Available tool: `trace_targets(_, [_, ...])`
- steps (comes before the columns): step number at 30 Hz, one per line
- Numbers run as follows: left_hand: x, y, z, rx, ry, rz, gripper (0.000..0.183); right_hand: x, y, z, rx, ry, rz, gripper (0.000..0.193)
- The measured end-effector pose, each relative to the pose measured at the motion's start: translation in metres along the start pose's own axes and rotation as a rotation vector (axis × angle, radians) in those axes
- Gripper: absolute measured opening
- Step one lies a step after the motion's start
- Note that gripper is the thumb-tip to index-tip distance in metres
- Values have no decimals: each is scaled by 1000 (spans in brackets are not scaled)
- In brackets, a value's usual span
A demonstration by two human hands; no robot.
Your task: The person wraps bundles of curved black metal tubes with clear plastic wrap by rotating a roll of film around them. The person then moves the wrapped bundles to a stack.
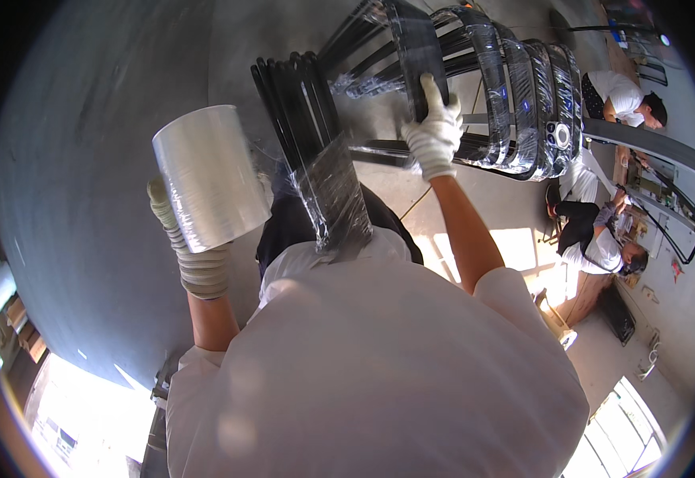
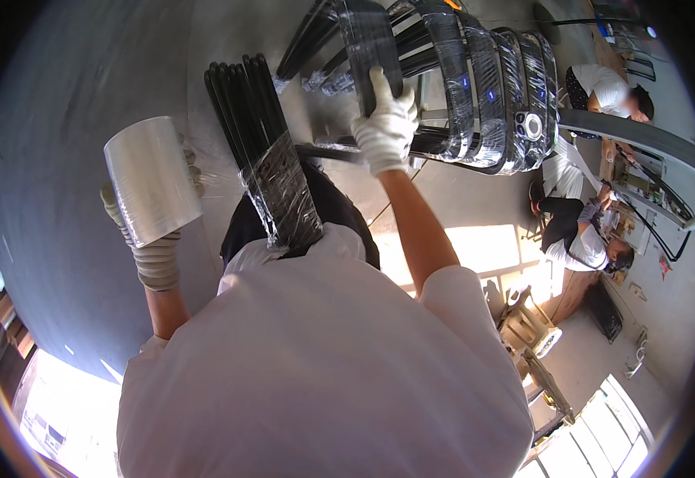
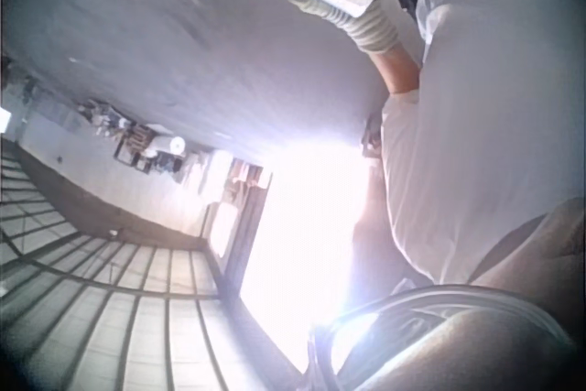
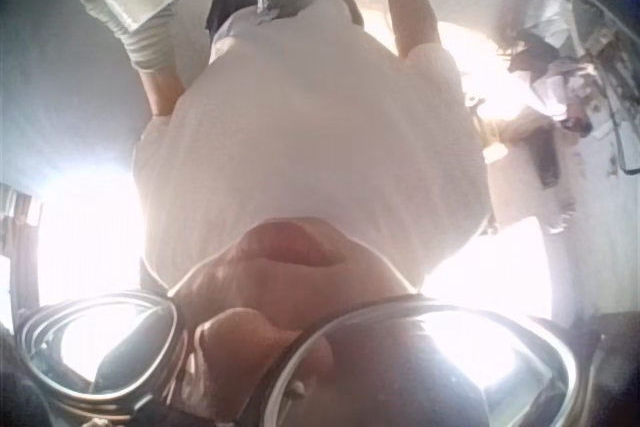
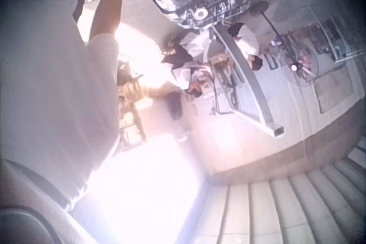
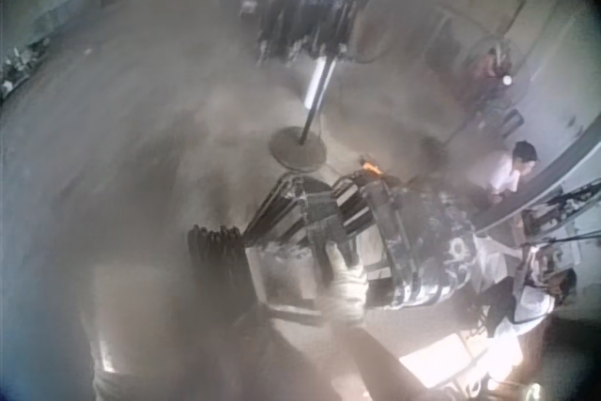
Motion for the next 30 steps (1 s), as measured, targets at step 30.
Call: trace_targets(30, [45,19,-3,-186,-31,200,45,-57,-1,-54,365,78,-64,85])
Point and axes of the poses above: each hand's wrist, its own x-axis away from the middle knuckle, its own y-axis out of the back of the hand, z = x × y, the point moved 10 cm from there along -x, towards the middle knuckle, and after that the axes turned 7 degrees about x, right-handed, at the moved point
